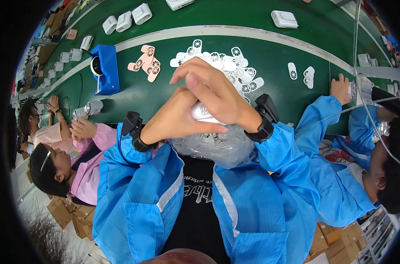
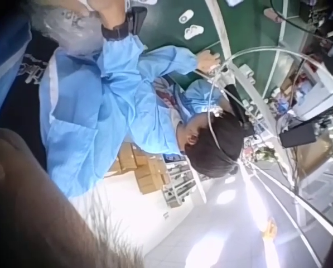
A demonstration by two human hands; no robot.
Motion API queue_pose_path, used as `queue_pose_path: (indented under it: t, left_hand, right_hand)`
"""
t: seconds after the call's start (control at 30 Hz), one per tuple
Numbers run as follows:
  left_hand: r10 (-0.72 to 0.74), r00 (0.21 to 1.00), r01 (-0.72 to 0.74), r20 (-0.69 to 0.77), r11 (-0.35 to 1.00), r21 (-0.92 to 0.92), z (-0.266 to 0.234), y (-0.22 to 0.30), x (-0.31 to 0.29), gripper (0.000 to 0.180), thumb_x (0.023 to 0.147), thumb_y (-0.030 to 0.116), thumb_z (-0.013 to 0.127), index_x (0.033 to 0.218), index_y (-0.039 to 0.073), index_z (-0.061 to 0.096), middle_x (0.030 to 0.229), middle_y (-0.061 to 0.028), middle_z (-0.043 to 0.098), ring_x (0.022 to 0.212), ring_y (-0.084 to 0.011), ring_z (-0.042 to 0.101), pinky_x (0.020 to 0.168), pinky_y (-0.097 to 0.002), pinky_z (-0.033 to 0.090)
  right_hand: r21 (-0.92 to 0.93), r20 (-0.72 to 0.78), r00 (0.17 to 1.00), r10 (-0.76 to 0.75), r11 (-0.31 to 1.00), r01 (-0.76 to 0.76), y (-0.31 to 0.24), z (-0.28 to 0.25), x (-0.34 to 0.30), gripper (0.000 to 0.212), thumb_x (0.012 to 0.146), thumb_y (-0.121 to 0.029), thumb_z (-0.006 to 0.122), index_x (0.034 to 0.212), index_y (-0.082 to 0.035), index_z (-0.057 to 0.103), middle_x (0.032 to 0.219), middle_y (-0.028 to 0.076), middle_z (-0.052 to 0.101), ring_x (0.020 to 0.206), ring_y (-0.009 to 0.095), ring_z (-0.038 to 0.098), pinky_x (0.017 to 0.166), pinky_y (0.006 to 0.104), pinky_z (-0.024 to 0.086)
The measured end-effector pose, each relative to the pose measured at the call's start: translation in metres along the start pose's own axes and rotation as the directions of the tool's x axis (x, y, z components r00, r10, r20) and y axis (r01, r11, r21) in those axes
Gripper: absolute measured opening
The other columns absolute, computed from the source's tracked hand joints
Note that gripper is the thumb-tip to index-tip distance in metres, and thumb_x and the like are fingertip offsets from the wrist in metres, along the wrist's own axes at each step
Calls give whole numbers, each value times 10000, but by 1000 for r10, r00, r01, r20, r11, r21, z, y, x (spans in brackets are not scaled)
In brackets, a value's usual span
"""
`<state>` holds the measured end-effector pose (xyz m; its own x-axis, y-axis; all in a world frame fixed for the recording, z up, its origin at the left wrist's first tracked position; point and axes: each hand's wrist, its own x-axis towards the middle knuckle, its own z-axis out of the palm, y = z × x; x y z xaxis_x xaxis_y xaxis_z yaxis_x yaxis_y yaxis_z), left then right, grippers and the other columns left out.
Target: The person assembles fans by picking up a housing, selecting a fan blade from a pile, and pressing the blade into the housing. They then turn the assembly over, press the back, and place the finished fan onto a conveyor belt.
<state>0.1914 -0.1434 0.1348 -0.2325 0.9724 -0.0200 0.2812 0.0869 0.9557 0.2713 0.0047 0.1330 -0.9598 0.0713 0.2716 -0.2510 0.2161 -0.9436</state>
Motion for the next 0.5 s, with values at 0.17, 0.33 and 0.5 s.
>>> queue_pose_path:
  t: [0.17, 0.33, 0.5]
  left_hand:
    - [65, 993, -56, -102, 994, 92, 10, 0, -10, 669, 773, 420, 920, 1130, -92, 678, 981, -246, 737, 932, -404, 725, 845, -452, 568]
    - [128, 989, -107, -78, 965, 239, -2, 5, -8, 691, 796, 412, 908, 1211, -75, 647, 997, -247, 725, 914, -397, 711, 822, -448, 562]
    - [155, 984, -140, -84, 977, 159, 1, 7, -10, 760, 746, 423, 942, 1256, -48, 632, 1055, -223, 720, 961, -360, 708, 855, -427, 560]
  right_hand:
    - [9, 164, 986, 7, 1000, -9, -4, -3, 3, 699, 1116, -543, 312, 1073, 41, 693, 1088, 167, 652, 1032, 277, 623, 966, 385, 470]
    - [-67, 121, 989, -84, 993, 93, -4, -2, 9, 791, 1116, -606, 259, 1025, 45, 701, 1029, 150, 666, 992, 276, 631, 941, 375, 476]
    - [277, 95, 992, 77, 956, -101, 7, -4, 9, 891, 1118, -644, 157, 959, 38, 706, 1020, 135, 671, 946, 256, 647, 886, 364, 502]
